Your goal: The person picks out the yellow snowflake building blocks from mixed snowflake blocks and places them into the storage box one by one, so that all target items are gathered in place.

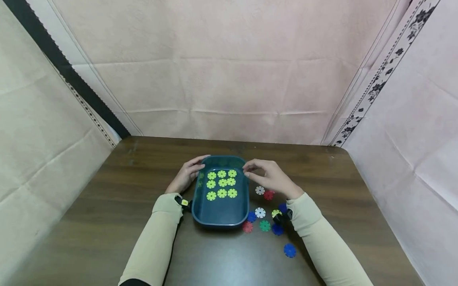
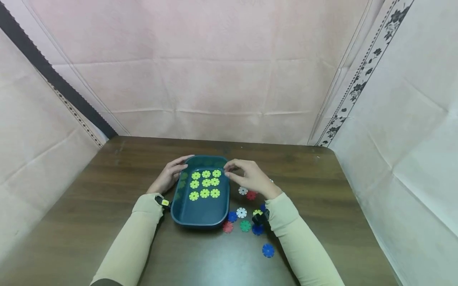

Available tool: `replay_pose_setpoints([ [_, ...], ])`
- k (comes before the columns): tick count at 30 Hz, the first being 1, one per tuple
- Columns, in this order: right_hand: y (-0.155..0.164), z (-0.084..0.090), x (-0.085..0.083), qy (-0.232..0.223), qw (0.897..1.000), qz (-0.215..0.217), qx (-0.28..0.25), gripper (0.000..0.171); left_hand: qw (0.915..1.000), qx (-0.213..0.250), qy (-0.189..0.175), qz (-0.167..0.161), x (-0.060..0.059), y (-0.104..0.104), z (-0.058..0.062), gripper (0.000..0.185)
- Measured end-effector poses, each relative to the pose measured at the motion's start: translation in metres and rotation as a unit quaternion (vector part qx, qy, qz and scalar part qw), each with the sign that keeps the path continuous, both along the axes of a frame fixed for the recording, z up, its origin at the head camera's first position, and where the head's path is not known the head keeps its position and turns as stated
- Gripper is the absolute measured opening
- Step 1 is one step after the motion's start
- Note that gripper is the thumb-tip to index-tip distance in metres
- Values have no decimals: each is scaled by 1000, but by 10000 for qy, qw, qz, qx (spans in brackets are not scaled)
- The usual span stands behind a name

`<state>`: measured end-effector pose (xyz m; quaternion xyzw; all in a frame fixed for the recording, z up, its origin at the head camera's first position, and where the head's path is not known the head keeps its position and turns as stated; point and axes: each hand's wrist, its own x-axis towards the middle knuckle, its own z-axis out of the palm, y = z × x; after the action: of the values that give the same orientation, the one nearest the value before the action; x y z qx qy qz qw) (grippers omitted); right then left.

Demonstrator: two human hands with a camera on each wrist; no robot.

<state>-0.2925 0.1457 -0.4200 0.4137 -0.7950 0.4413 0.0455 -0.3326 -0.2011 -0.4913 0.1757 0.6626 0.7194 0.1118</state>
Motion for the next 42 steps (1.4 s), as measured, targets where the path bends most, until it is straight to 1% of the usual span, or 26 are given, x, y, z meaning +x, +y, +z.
replay_pose_setpoints([
  [3,3,0,1,23,9999,31,-116,18,10000,-30,-14,34,0,-1,0,46],
  [6,4,12,11,114,9996,54,-249,19,10000,-38,-39,44,0,0,-1,45],
  [10,7,31,27,262,9989,-29,-385,20,10000,-32,13,69,0,1,1,45],
  [14,16,34,32,292,9987,-138,-406,21,9999,-43,46,104,-1,2,3,45],
  [17,24,30,34,333,9985,-188,-382,21,9999,-46,44,80,-1,1,3,46],
  [21,37,18,35,180,9986,-397,-289,20,9999,-42,77,59,-2,-1,4,46],
  [26,59,-4,44,-402,9961,-777,-113,17,9999,-88,48,67,-2,0,2,45],
  [29,74,-22,52,-772,9919,-975,-253,15,9999,-102,37,63,-2,0,1,46],
  [31,84,-37,56,-875,9886,-1152,-429,14,9999,-101,40,74,-2,0,1,46],
  [34,100,-59,62,-746,9849,-1407,-672,10,9999,-90,42,83,-2,0,1,45],
  [36,107,-71,67,-604,9841,-1484,-770,11,9999,-106,41,98,-2,0,0,45],
  [39,113,-79,75,-331,9878,-1317,-762,18,9998,-135,96,98,-2,0,-1,44],
  [40,114,-81,78,-181,9902,-1212,-672,22,9998,-138,126,91,-2,0,-1,45],
  [42,114,-83,81,112,9938,-1060,-304,29,9997,-137,161,87,-2,0,-2,44],
])
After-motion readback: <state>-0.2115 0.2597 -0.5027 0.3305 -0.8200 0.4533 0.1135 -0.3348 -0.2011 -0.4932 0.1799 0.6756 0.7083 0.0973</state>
